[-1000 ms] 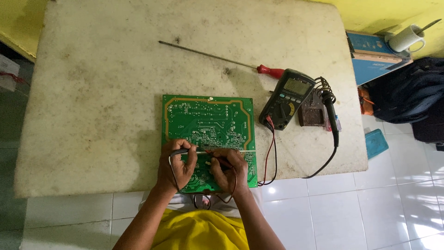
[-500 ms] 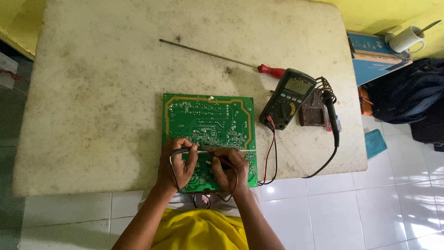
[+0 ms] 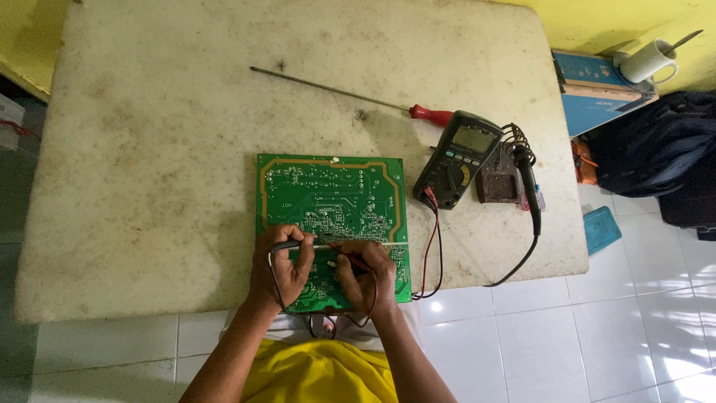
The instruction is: Testing a circuit board using a digital multimeter and inspecting components by flipping the board.
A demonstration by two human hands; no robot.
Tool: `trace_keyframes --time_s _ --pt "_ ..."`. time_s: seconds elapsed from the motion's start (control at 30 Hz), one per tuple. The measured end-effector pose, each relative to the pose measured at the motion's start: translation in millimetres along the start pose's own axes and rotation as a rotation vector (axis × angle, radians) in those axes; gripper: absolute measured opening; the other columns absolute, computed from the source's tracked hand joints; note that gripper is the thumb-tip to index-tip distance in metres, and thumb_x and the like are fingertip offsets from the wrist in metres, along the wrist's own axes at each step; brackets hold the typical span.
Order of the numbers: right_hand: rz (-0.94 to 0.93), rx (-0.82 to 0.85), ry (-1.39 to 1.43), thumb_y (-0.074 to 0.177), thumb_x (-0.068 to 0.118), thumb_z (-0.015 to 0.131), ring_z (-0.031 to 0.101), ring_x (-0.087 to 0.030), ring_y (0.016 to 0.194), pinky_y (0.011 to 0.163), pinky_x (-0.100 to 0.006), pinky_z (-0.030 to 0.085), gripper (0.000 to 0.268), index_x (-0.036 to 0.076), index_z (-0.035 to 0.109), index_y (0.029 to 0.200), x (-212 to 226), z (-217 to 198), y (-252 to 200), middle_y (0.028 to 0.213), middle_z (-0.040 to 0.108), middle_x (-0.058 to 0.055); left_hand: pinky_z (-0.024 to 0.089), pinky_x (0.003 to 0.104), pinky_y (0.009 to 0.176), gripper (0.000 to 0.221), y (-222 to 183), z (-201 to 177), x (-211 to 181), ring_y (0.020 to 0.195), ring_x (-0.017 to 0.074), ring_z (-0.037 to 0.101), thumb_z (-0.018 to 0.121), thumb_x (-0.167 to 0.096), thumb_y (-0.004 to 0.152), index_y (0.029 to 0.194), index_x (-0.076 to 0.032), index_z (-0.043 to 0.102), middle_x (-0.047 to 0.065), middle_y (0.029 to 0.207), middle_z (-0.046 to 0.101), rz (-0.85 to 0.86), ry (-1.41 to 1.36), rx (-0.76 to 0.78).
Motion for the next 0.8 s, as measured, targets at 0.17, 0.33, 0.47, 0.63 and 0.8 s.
trace_keyframes --time_s 0.17,0.33,0.47,0.63,0.8 --pt "-0.016 -0.001 -0.003 0.085 0.008 0.077 0.075 -0.034 0.08 0.065 -0.035 0.061 0.008 0.004 0.076 0.091 3.7 2.2 2.0 0.087 0.076 -0.019 0.062 0.044 0.069 0.017 2.4 -1.5 -5.2 0.072 0.0373 0.076 0.064 -0.018 0.102 0.091 -0.008 0.057 0.015 0.075 0.072 0.028 0.023 -0.014" --pt "-0.028 -0.004 -0.033 0.084 0.01 0.078 0.074 -0.032 0.078 0.066 -0.034 0.06 0.008 0.007 0.077 0.091 5.4 -1.8 3.5 0.086 0.077 -0.015 0.061 0.044 0.065 0.02 5.8 -4.2 -7.4 0.069 0.0374 0.076 0.065 -0.022 0.1 0.088 -0.008 0.056 0.015 0.072 0.072 -0.005 0.003 0.037" --pt "-0.02 -0.022 0.004 0.086 0.01 0.077 0.073 -0.035 0.08 0.067 -0.035 0.06 0.007 0.007 0.077 0.093 4.1 -1.5 2.1 0.087 0.077 -0.017 0.062 0.047 0.07 0.016 4.1 -2.8 -8.3 0.075 0.0391 0.077 0.064 -0.018 0.1 0.09 -0.009 0.055 0.016 0.078 0.074 -0.03 0.004 0.025" --pt "-0.057 -0.018 -0.028 0.085 0.01 0.078 0.073 -0.034 0.079 0.067 -0.035 0.06 0.007 0.008 0.077 0.092 1.7 0.1 2.0 0.088 0.078 -0.015 0.062 0.043 0.072 0.019 -0.4 -2.0 -2.2 0.076 0.0348 0.078 0.065 -0.023 0.1 0.09 -0.011 0.055 0.012 0.079 0.076 -0.041 0.046 0.029" --pt "-0.048 -0.025 -0.045 0.084 0.01 0.078 0.072 -0.034 0.079 0.066 -0.035 0.059 0.008 0.009 0.077 0.091 4.6 0.7 2.9 0.087 0.079 -0.014 0.062 0.045 0.073 0.018 -0.3 -1.6 -1.6 0.076 0.0363 0.077 0.063 -0.024 0.101 0.089 -0.012 0.055 0.012 0.078 0.077 -0.063 0.017 0.027"
Point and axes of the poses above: each hand's wrist, its own y-axis towards the middle knuckle, its own z-axis out of the palm, x = y × z, the point moved 1 cm from there along y, towards the middle knuckle
